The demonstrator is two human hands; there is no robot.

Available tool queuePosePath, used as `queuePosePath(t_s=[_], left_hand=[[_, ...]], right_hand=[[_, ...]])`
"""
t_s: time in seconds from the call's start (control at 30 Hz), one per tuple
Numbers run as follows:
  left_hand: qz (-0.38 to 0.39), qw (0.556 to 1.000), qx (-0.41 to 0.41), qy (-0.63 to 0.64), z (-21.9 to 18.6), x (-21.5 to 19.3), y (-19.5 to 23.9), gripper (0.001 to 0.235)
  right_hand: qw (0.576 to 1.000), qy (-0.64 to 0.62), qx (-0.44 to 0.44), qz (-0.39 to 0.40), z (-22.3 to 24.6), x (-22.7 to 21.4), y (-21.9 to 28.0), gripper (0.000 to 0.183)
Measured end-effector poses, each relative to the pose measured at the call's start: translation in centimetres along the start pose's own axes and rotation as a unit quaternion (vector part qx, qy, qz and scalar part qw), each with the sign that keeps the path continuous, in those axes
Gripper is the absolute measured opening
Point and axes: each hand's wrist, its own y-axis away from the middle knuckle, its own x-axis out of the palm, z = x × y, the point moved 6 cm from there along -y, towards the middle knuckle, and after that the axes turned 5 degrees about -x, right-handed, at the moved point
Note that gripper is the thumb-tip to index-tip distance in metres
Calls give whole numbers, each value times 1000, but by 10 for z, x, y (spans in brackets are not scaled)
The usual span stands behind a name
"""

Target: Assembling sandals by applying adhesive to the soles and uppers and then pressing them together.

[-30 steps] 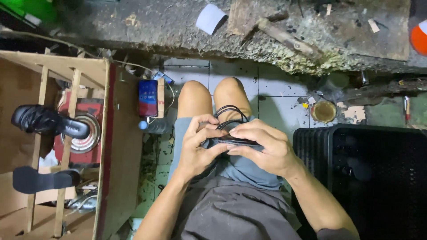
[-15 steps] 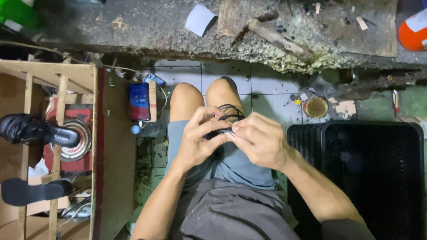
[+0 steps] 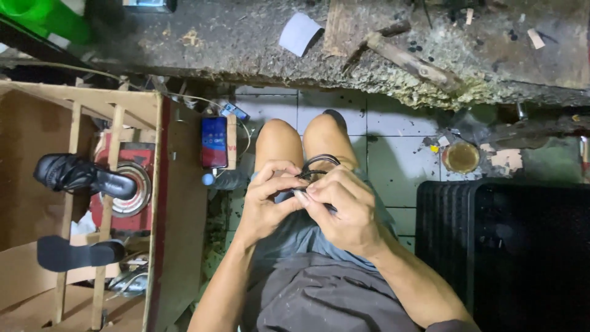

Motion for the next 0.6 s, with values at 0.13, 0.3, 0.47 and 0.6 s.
queuePosePath(t_s=[0.13,0.3,0.47,0.6], left_hand=[[-5,1000,-3,6,10,-12,11,24],[-22,999,3,27,11,-23,15,26],[-1,997,8,71,17,-22,15,26],[-2,995,-7,96,26,-27,20,26]], right_hand=[[999,-29,18,-11,3,11,-2,12],[999,-24,33,7,4,16,1,34],[1000,-2,-9,6,2,30,20,8],[999,-38,27,-11,8,30,9,7]])
